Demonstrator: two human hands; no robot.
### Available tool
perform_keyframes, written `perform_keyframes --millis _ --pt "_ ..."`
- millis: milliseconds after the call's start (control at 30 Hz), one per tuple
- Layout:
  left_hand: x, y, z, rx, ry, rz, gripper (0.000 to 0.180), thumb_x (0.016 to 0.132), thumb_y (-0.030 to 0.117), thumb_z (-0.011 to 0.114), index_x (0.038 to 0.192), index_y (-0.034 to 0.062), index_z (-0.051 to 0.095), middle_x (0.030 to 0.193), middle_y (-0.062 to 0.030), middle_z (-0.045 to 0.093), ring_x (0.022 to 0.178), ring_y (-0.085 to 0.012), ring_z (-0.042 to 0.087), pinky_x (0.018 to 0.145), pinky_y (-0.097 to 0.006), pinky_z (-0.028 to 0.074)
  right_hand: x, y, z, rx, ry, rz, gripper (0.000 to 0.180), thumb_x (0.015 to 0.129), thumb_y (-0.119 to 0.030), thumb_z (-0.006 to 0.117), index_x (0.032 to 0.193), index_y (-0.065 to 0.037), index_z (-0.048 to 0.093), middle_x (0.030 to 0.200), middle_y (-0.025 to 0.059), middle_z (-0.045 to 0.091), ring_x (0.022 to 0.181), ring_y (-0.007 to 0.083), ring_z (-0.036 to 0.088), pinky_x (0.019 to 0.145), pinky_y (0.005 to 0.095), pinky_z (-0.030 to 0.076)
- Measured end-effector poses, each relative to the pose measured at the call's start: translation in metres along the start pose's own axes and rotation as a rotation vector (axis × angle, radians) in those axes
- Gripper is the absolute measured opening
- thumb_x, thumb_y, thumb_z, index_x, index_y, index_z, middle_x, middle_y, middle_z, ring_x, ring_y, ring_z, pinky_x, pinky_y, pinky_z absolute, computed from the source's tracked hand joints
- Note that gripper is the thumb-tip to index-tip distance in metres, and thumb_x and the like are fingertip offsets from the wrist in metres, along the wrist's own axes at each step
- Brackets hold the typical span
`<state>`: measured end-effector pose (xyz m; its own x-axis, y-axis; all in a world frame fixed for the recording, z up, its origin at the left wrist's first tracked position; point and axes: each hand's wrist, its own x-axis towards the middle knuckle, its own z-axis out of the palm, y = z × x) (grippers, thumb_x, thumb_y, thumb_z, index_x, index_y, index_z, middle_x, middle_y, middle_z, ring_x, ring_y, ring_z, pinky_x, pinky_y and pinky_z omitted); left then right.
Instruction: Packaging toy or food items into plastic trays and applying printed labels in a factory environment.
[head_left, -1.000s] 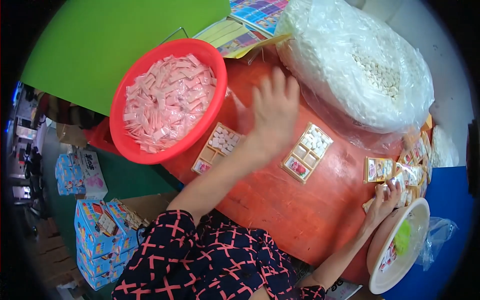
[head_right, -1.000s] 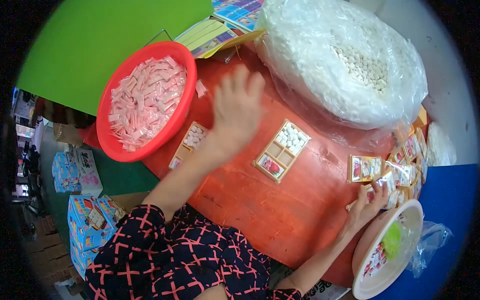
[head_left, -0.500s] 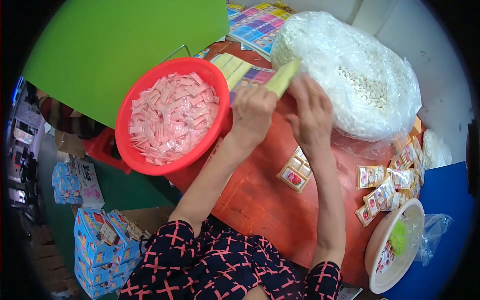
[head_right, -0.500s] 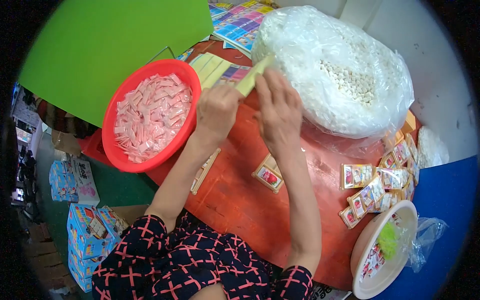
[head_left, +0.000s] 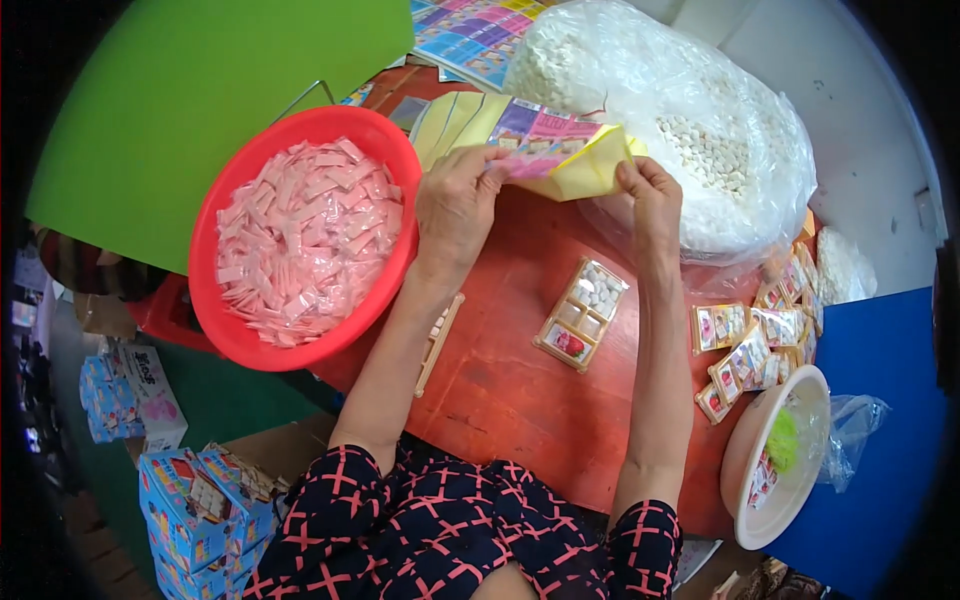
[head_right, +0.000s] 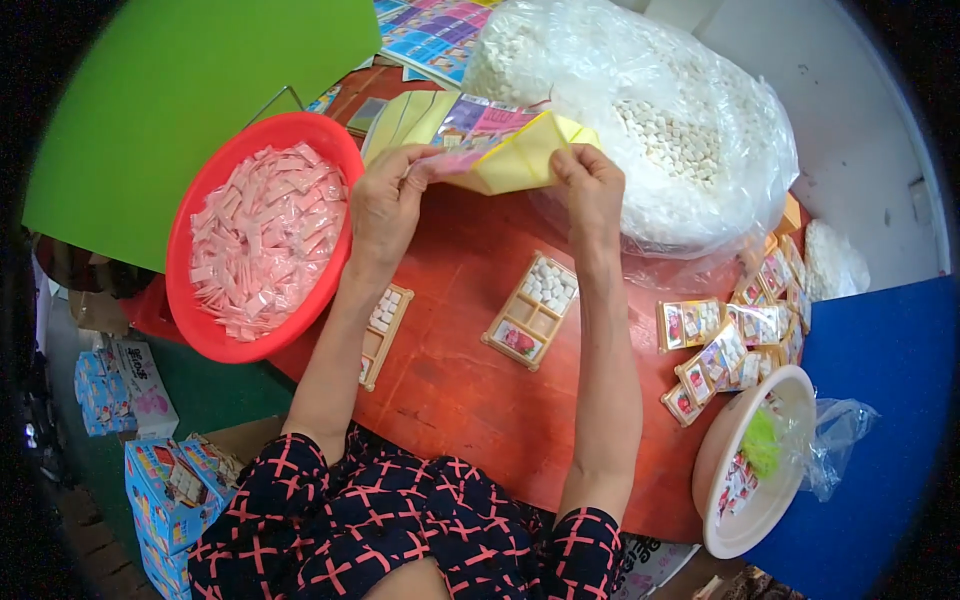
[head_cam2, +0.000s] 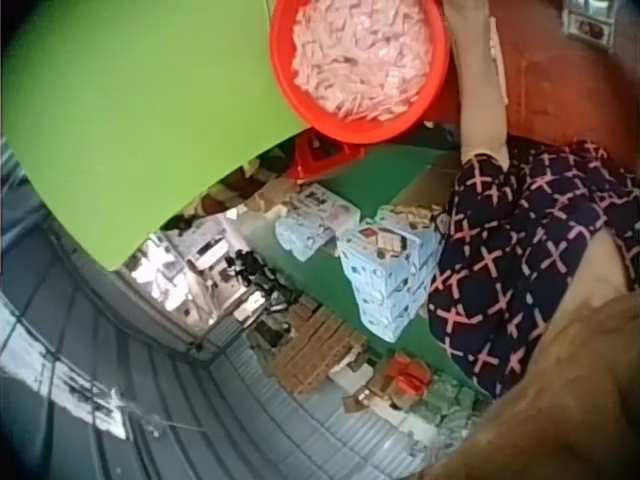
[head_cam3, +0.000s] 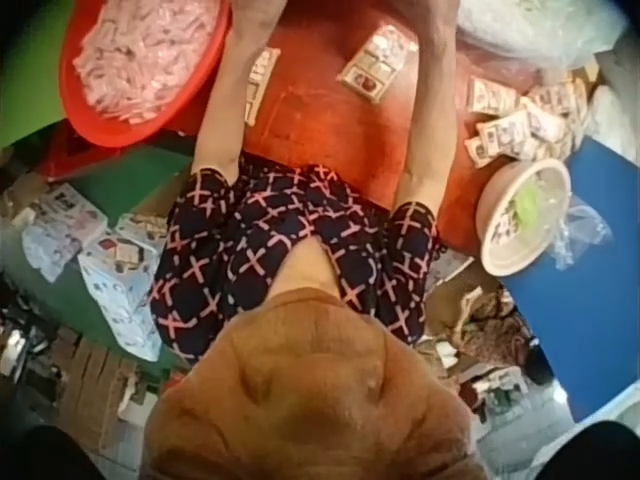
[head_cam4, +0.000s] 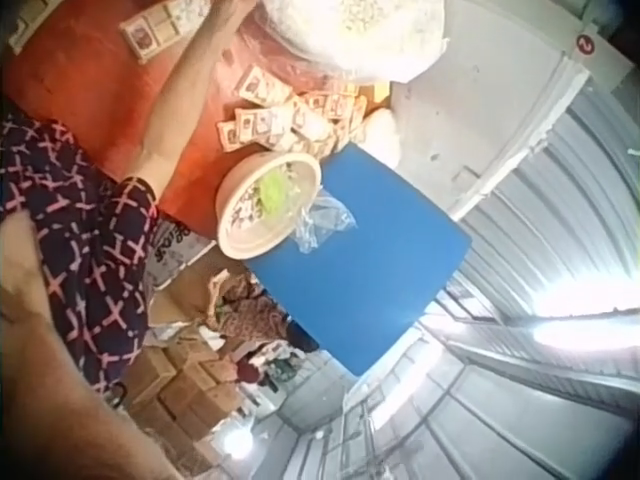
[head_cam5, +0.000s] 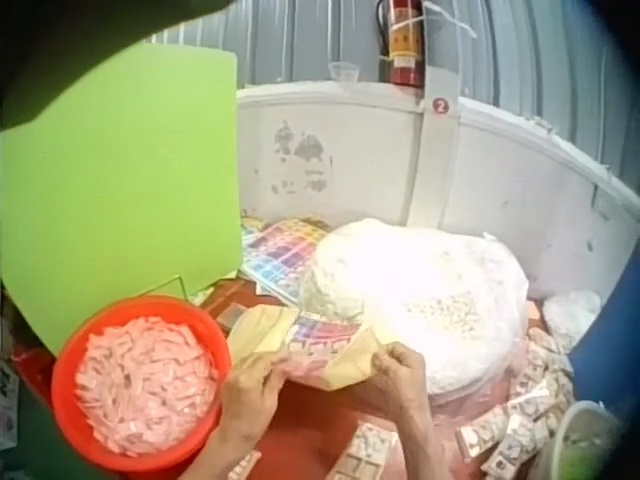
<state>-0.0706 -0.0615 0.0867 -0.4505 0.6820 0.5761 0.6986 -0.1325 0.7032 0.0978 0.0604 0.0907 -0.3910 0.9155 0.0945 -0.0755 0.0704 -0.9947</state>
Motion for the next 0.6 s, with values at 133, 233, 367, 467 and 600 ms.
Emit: perform_keyframes --millis 133,233,367,467,600 --pt "0.001 -0.008 0.01 0.059 0.049 0.191 0.017 0.071 0.009 0.064 0.087 0.0049 0.062 0.085 -0.0075 0.063 0.08 -0.0262 0.059 0.067 -0.037 0.043 0.01 -0.004 -0.027 0.179 0.204 -0.005 0.013 0.082 -0.009 0.059 0.091 0.0 0.061 0.08 0.0004 0.06 0.068 0.0057 0.051 0.065 0.018 0.042" --pt "0.005 -0.011 0.016 0.088 0.042 0.167 0.015 0.07 0.006 0.064 0.085 0.0029 0.061 0.08 -0.01 0.062 0.077 -0.0261 0.059 0.065 -0.036 0.044 0.014 -0.006 -0.044 0.22 0.304 -0.011 0.015 0.081 -0.009 0.061 0.093 0.0 0.06 0.08 0.0008 0.06 0.069 0.0068 0.053 0.066 0.0184 0.042" --pt "0.02 -0.007 0.025 0.078 0.117 0.137 0.009 0.066 0.01 0.067 0.074 0.009 0.063 0.07 -0.0055 0.062 0.07 -0.0241 0.057 0.065 -0.037 0.039 0.007 -0.009 -0.052 0.175 0.404 -0.131 0.018 0.081 -0.009 0.062 0.096 0.001 0.058 0.083 0.002 0.059 0.075 0.0084 0.055 0.069 0.0202 0.043" --pt "0.027 0.002 0.028 0.215 0.178 0.236 0.008 0.065 0.009 0.067 0.072 0.0084 0.063 0.07 -0.0048 0.063 0.069 -0.0231 0.057 0.064 -0.037 0.039 -0.001 -0.02 -0.053 0.052 0.429 -0.415 0.023 0.079 -0.007 0.062 0.1 0.002 0.056 0.086 0.0035 0.059 0.081 0.0107 0.055 0.071 0.0224 0.043" --pt "0.026 -0.001 0.022 0.212 0.196 0.267 0.01 0.064 0.008 0.067 0.074 0.0089 0.064 0.068 -0.0038 0.063 0.068 -0.0222 0.057 0.065 -0.037 0.039 -0.023 -0.051 -0.039 -0.692 0.438 -0.559 0.031 0.074 -0.004 0.065 0.103 0.003 0.056 0.089 0.0048 0.06 0.083 0.0113 0.055 0.074 0.0238 0.043"
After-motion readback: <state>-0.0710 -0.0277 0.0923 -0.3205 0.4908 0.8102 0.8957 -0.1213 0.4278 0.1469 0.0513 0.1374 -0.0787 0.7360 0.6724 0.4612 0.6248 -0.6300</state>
